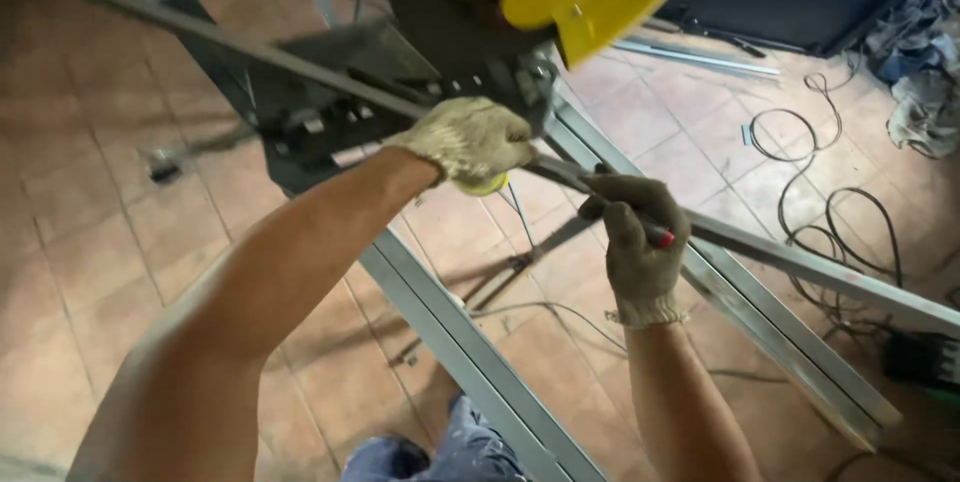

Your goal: Measuring and marking metal bars for cutting using a tape measure and a marker

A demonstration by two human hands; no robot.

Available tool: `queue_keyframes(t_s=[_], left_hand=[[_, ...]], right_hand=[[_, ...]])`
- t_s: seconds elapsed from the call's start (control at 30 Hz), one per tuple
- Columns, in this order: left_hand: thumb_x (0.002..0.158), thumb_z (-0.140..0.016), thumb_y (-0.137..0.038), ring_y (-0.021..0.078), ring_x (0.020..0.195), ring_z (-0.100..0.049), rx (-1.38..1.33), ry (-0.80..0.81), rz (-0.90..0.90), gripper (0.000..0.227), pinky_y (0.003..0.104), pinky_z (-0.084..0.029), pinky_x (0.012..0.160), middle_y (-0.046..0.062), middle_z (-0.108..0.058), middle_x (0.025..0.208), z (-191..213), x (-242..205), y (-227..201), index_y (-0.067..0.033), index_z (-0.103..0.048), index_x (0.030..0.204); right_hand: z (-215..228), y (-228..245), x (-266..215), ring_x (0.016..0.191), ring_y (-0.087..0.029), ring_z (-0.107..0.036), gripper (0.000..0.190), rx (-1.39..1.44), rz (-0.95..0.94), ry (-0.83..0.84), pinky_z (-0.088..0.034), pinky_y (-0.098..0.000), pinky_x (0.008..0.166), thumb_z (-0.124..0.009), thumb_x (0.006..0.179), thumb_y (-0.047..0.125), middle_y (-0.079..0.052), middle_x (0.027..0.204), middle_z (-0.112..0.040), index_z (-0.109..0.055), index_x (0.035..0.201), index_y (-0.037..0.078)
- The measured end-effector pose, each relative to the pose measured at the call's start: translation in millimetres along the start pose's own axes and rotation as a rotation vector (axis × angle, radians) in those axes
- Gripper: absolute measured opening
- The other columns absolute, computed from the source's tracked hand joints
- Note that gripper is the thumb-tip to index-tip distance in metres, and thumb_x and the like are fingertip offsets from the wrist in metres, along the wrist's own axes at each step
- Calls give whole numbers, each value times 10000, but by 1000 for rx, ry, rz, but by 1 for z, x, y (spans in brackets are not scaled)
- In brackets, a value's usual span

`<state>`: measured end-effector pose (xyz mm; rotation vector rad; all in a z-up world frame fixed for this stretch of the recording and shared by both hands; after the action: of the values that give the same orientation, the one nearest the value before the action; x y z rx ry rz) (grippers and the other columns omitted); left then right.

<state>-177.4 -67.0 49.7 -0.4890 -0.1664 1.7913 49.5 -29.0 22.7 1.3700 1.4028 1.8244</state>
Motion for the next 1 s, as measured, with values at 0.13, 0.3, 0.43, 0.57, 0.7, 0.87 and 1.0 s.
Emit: queue_keyframes(t_s=[0.13, 0.3, 0.43, 0.57, 0.7, 0.87, 1.0], left_hand=[[906, -462, -553, 312, 1149, -684, -34, 78, -16, 457, 478, -525, 1004, 33, -771, 1089, 30, -14, 50, -238, -765, 1040], [945, -439, -626, 340, 1123, -680, 11, 44, -25, 534, 479, -528, 960, 82, -756, 1028, 77, -49, 132, -179, -728, 993], [956, -428, -632, 349, 1122, -681, 58, 49, -77, 547, 488, -525, 963, 100, -760, 1026, 115, -68, 211, -174, -721, 1012], [961, -408, -656, 354, 1127, -684, 120, 68, -103, 570, 490, -525, 967, 111, -765, 1031, 147, -76, 295, -185, -717, 1044], [918, -386, -714, 315, 1145, -690, 138, 125, -36, 592, 442, -539, 965, 51, -765, 1058, 164, -77, 349, -262, -741, 1054], [904, -363, -724, 343, 1153, -681, 119, 200, -35, 623, 486, -532, 979, 79, -766, 1045, 166, -64, 377, -242, -750, 980], [922, -396, -675, 344, 1157, -671, 93, 203, -69, 567, 498, -536, 967, 117, -741, 1038, 157, -55, 391, -209, -715, 964]], right_hand=[[-35, -16, 8, 722, -187, -715, 331, 33, -22, 11, -580, -293, 656, -661, 858, 275, -168, 691, -694, -739, 1018, -4], [-97, -11, 9, 703, -197, -722, 305, -41, -21, -25, -530, -236, 605, -589, 827, 188, -178, 690, -697, -765, 1005, 14], [-160, -1, 1, 729, -216, -723, 334, -126, -82, -75, -537, -272, 607, -546, 813, 171, -190, 720, -703, -742, 1024, 2], [-227, -3, -16, 791, -186, -703, 295, -68, -112, -274, -577, -310, 704, -556, 842, 136, -180, 797, -693, -725, 1052, 16], [-286, 27, -18, 774, -293, -704, 275, -154, -267, -462, -596, -429, 709, -516, 819, 46, -250, 799, -648, -694, 1006, -50], [-328, 32, -25, 799, -300, -743, 272, -166, -374, -630, -583, -395, 652, -486, 810, 73, -229, 809, -658, -676, 989, -3], [-339, 17, -16, 829, -339, -750, 252, -16, -314, -730, -622, -425, 711, -528, 790, 45, -280, 842, -659, -680, 981, -20]])
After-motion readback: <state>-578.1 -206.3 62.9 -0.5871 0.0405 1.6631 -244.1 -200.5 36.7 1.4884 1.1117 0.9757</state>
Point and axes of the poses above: each hand's wrist, its own x-axis towards the middle knuckle, its own z-axis out of the back of the hand, y = z × x, the point moved 1 cm from there along x, towards the middle knuckle
